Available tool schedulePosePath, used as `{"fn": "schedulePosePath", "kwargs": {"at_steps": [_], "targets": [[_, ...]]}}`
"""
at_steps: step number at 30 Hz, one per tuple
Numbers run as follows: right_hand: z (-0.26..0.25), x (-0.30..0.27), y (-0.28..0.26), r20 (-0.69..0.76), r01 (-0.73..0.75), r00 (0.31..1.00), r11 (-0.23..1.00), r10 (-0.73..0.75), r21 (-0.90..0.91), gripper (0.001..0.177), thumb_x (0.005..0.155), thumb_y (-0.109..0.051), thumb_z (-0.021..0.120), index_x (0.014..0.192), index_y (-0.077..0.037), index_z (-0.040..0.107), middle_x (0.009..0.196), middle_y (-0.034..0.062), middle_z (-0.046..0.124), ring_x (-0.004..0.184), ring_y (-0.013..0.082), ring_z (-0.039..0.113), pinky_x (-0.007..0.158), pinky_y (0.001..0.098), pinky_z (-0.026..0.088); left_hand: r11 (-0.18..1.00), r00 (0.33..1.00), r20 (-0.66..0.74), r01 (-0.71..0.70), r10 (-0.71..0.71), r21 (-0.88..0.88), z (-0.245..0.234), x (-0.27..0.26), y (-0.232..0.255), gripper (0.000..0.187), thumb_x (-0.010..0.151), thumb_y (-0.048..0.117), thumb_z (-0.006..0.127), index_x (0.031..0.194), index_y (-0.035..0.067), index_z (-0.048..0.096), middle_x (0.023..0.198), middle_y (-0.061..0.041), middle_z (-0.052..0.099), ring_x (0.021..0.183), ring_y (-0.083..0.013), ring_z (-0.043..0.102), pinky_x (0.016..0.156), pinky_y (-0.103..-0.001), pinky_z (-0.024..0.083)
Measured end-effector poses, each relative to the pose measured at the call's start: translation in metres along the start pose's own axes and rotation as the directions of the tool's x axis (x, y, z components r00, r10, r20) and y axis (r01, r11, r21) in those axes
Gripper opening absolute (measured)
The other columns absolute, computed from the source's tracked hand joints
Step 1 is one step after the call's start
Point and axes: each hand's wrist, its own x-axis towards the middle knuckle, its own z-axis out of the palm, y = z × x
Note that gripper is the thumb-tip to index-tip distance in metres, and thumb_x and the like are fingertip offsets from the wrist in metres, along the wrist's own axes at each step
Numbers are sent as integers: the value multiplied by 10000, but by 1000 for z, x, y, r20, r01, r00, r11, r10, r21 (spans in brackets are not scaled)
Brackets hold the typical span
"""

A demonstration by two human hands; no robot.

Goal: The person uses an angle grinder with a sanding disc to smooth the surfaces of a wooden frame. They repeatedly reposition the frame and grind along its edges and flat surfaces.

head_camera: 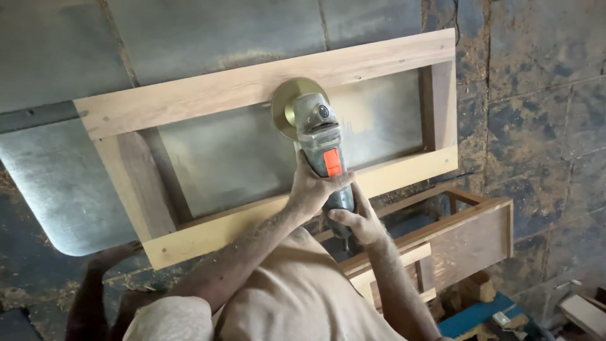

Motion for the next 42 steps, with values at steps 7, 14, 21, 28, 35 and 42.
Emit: {"fn": "schedulePosePath", "kwargs": {"at_steps": [7, 14, 21, 28, 35, 42], "targets": [[-12, -19, 3, -18, -30, 999, 999, 29, -39, 831, 766, -89, 765, 1488, -16, 359, 1131, 108, 637, 972, 195, 664, 809, 337, 589, 997, 999, 25, 45, -46, 63, 7, -13, -12, 845, 723, 237, 914, 1310, -10, 359, 1131, -115, 591, 1016, -188, 641, 873, -349, 609], [-23, -35, 14, -64, -57, 997, 995, 51, -87, 817, 760, -99, 761, 1481, -30, 385, 1163, 121, 631, 1012, 192, 638, 838, 339, 569, 986, 987, 63, 142, -148, 87, 14, -20, -26, 893, 720, 327, 906, 1312, -11, 330, 1163, -143, 583, 1058, -209, 641, 885, -358, 611], [-30, -48, 23, -110, -79, 992, 991, 67, -107, 797, 759, -85, 770, 1469, -21, 413, 1142, 110, 615, 1009, 193, 600, 830, 336, 538, 979, 983, 93, 145, -160, 145, 19, -28, -30, 889, 726, 341, 902, 1312, -8, 332, 1163, -135, 581, 1070, -205, 632, 900, -355, 600], [-30, -60, 27, -91, -64, 994, 996, 58, -65, 816, 765, -105, 787, 1482, -39, 403, 1202, 120, 617, 1087, 214, 602, 913, 365, 534, 979, 979, 116, 151, -167, 137, 22, -40, -33, 863, 734, 337, 897, 1313, -1, 355, 1146, -128, 583, 1056, -196, 633, 894, -352, 603], [-29, -75, 34, -100, -85, 992, 994, 77, -76, 850, 752, -121, 784, 1497, -64, 379, 1243, 123, 622, 1128, 225, 618, 954, 390, 545, 993, 979, 178, 79, -94, 91, 22, -52, -44, 781, 765, 306, 895, 1291, -10, 411, 1088, -109, 613, 998, -192, 648, 862, -359, 618], [-36, -95, 54, -116, -112, 987, 993, 107, -37, 876, 746, -111, 804, 1505, -66, 371, 1200, 140, 616, 1071, 238, 622, 906, 402, 557, 993, 982, 153, 102, -110, 65, 27, -72, -62, 794, 764, 281, 898, 1303, 22, 374, 1122, -101, 576, 1018, -174, 623, 869, -335, 599]]}}
